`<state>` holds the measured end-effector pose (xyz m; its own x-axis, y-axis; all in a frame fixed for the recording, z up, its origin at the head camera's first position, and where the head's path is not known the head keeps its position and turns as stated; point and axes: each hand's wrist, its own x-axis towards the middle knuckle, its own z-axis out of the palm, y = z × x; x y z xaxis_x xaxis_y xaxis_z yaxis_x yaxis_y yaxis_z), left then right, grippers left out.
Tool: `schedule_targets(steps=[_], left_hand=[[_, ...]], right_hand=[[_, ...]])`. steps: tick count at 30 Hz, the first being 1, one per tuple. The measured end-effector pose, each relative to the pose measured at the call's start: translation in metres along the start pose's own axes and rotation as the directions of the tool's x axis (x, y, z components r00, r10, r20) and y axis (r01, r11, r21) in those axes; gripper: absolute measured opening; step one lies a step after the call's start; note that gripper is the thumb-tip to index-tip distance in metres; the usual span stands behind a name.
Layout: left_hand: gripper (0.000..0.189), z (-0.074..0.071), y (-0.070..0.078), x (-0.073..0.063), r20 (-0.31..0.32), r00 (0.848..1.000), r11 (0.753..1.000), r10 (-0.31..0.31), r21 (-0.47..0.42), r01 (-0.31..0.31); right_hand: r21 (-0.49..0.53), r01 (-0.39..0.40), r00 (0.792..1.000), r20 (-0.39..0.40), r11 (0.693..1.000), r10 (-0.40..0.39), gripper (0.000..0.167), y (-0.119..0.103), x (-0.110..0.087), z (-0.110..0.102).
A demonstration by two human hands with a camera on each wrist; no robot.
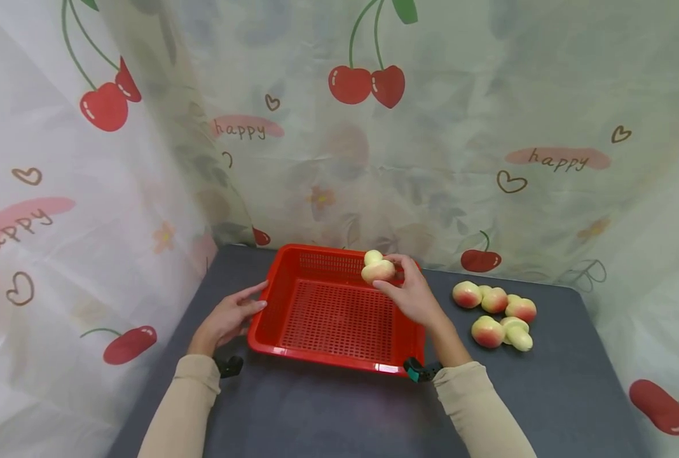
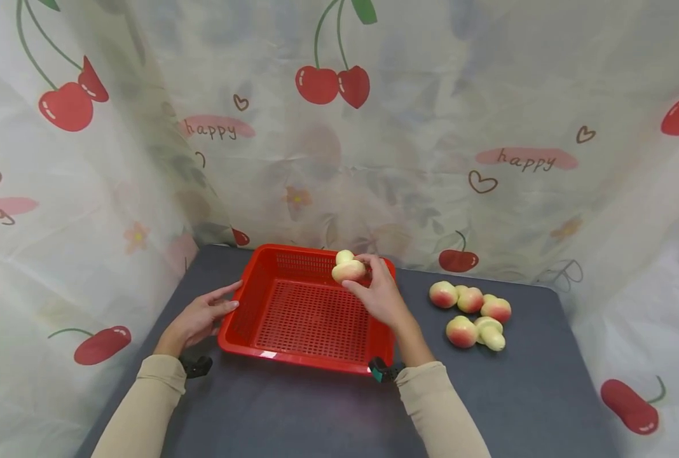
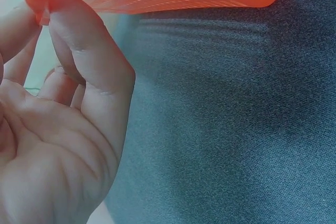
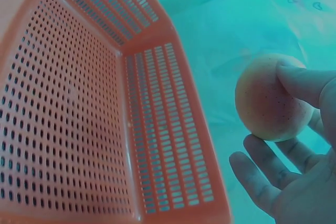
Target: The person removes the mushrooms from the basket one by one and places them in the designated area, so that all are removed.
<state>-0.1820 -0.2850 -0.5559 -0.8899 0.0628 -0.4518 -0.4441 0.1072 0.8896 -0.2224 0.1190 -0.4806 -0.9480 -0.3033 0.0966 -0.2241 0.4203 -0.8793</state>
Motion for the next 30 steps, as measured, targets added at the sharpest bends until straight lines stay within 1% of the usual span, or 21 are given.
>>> schedule_targets(steps=[8,14,22,30], left_hand=[[0.063,-0.001,0.001,0.0,0.011,1.0,1.0,0.0,-0.009,0.0],[0.063,0.0,0.001,0.001,0.009,1.0,1.0,-0.004,-0.006,0.004],[0.064,0.001,0.0,0.0,0.007,1.0,1.0,-0.001,0.004,0.001],[0.066,0.0,-0.001,-0.002,0.009,1.0,1.0,0.004,0.01,-0.004]], right_hand=[[0.004,-0.055,0.997,-0.061,0.999,0.055,0.061,0.013,-0.014,-0.016],[0.02,-0.07,0.991,-0.111,0.997,0.072,0.063,0.026,-0.025,-0.029],[0.006,-0.1,0.978,-0.182,0.995,0.1,0.063,0.047,-0.042,-0.045],[0.017,-0.158,0.954,-0.257,0.987,0.157,0.065,0.07,-0.058,-0.057]])
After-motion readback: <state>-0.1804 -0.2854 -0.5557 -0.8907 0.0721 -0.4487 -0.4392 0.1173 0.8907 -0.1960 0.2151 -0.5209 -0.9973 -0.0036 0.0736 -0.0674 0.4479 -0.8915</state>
